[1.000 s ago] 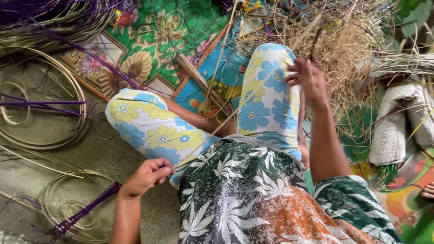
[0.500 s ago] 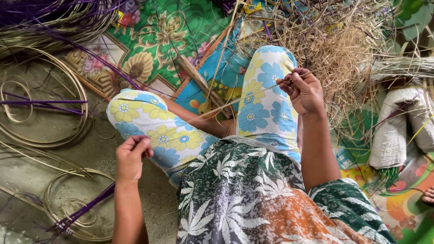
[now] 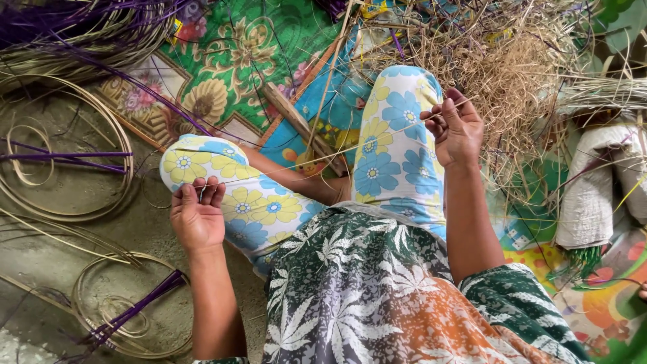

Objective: Trimming and shaving thin wooden or plant-based strips using a small knife while sitting on the floor to prepare them for weaving.

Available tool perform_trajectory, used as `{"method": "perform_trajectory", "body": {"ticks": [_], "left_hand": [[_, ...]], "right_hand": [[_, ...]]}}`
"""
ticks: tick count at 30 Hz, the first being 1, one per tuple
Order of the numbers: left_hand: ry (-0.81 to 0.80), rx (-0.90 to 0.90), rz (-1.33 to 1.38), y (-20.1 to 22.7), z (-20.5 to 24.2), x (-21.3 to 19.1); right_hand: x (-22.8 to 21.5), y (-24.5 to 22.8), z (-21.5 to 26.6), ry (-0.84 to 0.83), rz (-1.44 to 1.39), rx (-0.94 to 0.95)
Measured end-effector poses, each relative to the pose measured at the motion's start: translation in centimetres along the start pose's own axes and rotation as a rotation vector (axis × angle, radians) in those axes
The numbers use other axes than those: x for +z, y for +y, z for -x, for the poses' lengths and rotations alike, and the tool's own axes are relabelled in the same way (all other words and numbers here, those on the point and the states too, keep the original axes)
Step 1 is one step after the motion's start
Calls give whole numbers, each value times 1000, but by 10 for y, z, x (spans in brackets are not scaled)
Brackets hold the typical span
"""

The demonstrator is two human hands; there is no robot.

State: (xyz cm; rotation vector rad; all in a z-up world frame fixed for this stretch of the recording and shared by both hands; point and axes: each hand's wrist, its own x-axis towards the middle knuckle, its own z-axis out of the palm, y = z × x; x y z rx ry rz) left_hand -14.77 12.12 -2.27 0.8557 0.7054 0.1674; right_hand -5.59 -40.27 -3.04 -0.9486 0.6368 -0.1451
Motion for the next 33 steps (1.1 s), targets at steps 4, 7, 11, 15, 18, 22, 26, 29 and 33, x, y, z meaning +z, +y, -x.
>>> {"method": "perform_trajectory", "body": {"ticks": [4,7,11,15,18,22,26,29,33], "left_hand": [[111,-22,-25,-3,-9,-5],[163,-24,-7,-1,-10,1],[186,-36,20,-9,-21,3],[204,-40,39,-16,-35,13],[202,-36,-3,-10,-40,32],[151,-30,-132,0,-45,62],[71,-40,-289,16,-25,101],[-84,-39,-443,18,-11,114],[-367,53,-538,12,2,122]], "right_hand": [[2,1,0,-43,28,50],[5,-1,2,-11,30,76],[14,11,1,46,-14,86],[19,29,-3,207,-50,93],[31,30,-3,180,-14,84],[53,19,6,-25,147,80],[65,12,16,-161,248,88],[77,5,28,-284,354,97],[97,-3,49,-470,494,135]]}}
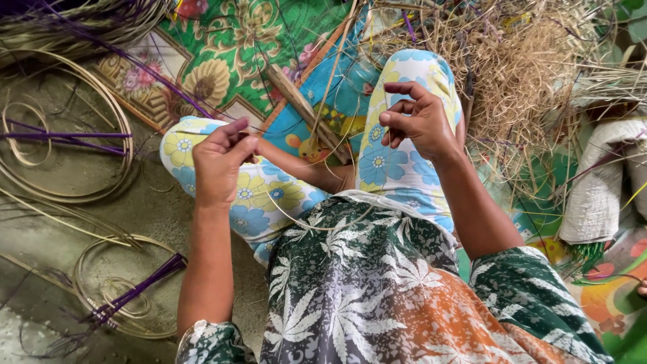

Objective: Trimming and shaving thin wooden or plant-based strips using a small knife while sitting on the floor to prepare them for weaving.

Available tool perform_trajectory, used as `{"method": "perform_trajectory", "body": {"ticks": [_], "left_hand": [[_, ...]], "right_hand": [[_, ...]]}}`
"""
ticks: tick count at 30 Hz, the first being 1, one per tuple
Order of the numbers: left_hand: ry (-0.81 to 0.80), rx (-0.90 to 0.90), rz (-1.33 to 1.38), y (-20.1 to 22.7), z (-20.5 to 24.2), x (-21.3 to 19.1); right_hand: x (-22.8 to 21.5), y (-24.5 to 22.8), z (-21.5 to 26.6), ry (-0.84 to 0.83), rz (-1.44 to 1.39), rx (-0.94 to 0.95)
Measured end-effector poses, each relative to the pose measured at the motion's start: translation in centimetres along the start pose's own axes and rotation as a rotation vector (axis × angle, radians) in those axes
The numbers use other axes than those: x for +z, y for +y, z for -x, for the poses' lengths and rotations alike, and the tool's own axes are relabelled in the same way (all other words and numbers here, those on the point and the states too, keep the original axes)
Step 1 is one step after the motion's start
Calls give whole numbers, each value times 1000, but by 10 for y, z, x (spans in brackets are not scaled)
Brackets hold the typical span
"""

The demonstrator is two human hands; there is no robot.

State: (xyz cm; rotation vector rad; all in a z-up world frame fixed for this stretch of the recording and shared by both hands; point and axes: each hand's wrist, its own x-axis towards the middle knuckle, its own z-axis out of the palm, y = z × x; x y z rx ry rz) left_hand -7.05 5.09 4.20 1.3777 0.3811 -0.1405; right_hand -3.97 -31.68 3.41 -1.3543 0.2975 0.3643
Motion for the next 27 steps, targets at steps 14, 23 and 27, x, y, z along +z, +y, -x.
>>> {"method": "perform_trajectory", "body": {"ticks": [14,23,27], "left_hand": [[-414,101,-526,49,45,64],[-472,638,-882,50,73,97],[-486,769,-1066,58,81,107]], "right_hand": [[25,-15,32,-296,166,97],[38,-40,43,-558,495,68],[52,-65,44,-725,630,39]]}}
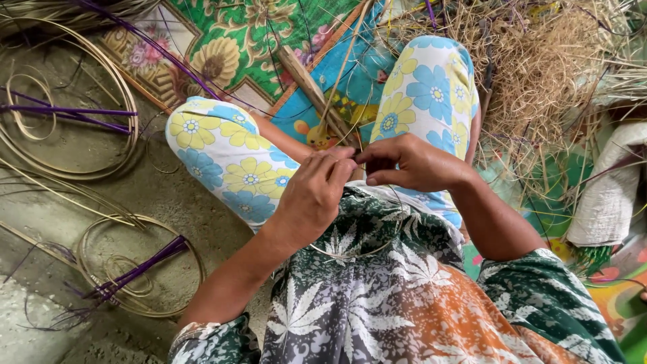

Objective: Trimming and shaving thin wooden or plant-based strips using a small knife while sitting on the floor to prepare them for weaving.

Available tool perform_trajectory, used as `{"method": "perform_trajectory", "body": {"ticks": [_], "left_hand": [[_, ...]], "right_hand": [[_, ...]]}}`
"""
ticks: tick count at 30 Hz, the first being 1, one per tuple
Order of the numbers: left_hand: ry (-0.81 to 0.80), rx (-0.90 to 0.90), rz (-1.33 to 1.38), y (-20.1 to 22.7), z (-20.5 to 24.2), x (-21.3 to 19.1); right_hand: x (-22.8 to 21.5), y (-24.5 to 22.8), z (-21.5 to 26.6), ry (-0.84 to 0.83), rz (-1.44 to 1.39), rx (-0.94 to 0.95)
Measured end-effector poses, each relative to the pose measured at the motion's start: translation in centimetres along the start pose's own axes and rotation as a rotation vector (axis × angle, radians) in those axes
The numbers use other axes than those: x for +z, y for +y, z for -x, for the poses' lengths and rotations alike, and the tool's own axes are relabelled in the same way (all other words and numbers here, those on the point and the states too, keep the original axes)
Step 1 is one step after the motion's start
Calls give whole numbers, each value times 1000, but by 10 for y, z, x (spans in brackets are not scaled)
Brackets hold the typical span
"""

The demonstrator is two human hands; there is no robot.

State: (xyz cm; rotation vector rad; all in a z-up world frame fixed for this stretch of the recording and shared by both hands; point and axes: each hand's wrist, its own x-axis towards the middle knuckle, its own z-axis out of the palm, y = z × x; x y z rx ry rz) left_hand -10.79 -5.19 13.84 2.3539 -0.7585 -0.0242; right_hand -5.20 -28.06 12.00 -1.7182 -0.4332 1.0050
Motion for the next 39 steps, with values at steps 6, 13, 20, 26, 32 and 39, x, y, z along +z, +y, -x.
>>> {"method": "perform_trajectory", "body": {"ticks": [6,13,20,26,32,39], "left_hand": [[-183,-81,48,-25,19,5],[-517,-545,651,-33,3,-34],[-632,-749,839,-46,3,-26],[-648,-808,949,-52,9,-18],[-673,-793,923,-52,6,-14],[-684,-831,950,-53,10,-14]], "right_hand": [[6,-3,-1,-103,28,-9],[14,-22,-4,-79,-25,-21],[22,-10,-6,-66,-8,-51],[25,-5,-8,-38,-30,-80],[29,-12,-10,-26,40,-161],[39,-27,-8,45,160,-179]]}}
